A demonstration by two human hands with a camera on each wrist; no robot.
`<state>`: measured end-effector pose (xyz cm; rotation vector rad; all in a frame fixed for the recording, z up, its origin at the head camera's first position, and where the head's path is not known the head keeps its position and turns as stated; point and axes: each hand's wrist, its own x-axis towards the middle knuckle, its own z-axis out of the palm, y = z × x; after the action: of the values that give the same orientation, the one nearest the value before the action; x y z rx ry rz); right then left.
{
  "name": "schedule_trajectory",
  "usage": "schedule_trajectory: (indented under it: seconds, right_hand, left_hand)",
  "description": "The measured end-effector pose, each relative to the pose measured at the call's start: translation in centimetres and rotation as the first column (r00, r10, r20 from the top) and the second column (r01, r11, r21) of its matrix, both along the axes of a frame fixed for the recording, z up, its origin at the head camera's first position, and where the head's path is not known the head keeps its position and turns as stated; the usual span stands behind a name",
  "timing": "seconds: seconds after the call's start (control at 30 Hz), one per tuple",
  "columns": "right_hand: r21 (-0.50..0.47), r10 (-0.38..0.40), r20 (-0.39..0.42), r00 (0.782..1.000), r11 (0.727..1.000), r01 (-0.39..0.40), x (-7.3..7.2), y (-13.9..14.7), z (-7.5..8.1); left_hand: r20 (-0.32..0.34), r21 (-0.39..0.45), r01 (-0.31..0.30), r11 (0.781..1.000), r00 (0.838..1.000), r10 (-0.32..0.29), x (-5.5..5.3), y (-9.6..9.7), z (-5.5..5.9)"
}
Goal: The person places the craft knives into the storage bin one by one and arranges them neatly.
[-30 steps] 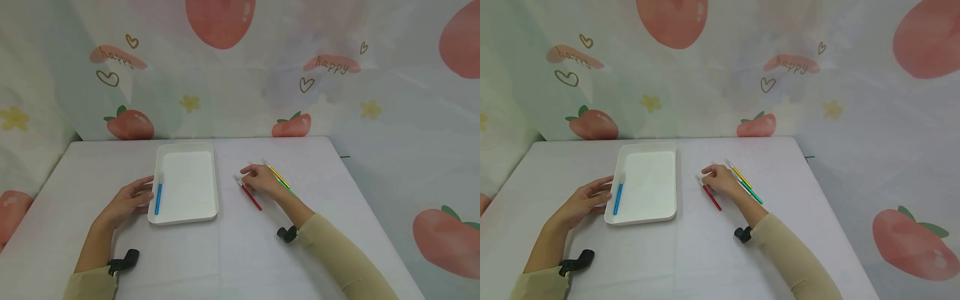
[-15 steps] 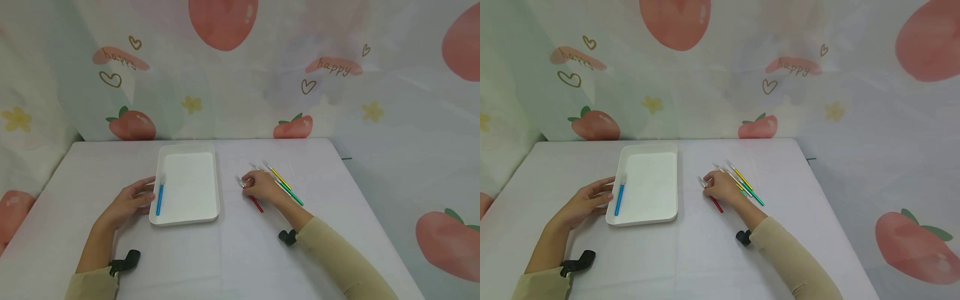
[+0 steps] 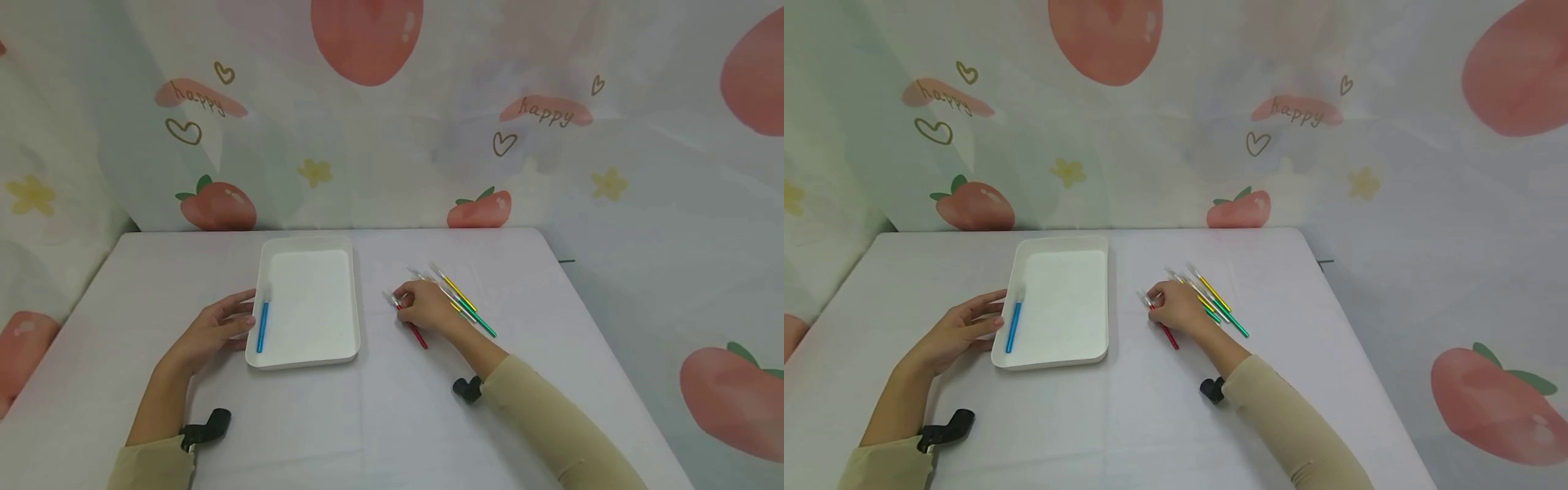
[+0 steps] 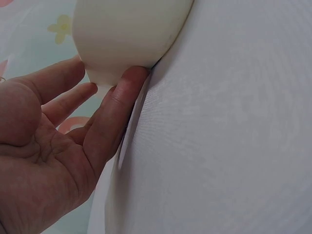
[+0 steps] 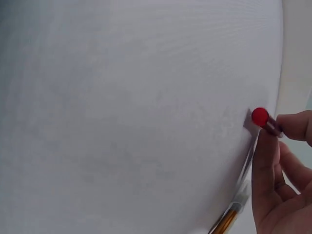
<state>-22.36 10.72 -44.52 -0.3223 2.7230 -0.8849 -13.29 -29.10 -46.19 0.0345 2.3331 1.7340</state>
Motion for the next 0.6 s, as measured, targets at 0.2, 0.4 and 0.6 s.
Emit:
schedule_trajectory:
  seconds: [0.2,0.4,0.6]
  right_hand:
    - [-0.182,-0.026,0.11,0.994,0.982,0.046,-0.2,-0.3,0.6]
    - [-0.319,-0.018,0.197,0.98,0.944,0.081,-0.1,-1.1,1.5]
    - [-0.378,0.008,0.223,0.975,0.923,0.079,0.2,-2.2,1.9]
  left_hand:
    - [0.004,0.003,-0.006,1.0,1.0,0.006,0.1,0.1,0.2]
    - [-0.001,-0.009,-0.004,1.0,1.0,0.004,-0.1,0.0,0.1]
    - [0.014,-0.009,-0.015,1.0,1.0,0.015,-0.2,0.0,-0.2]
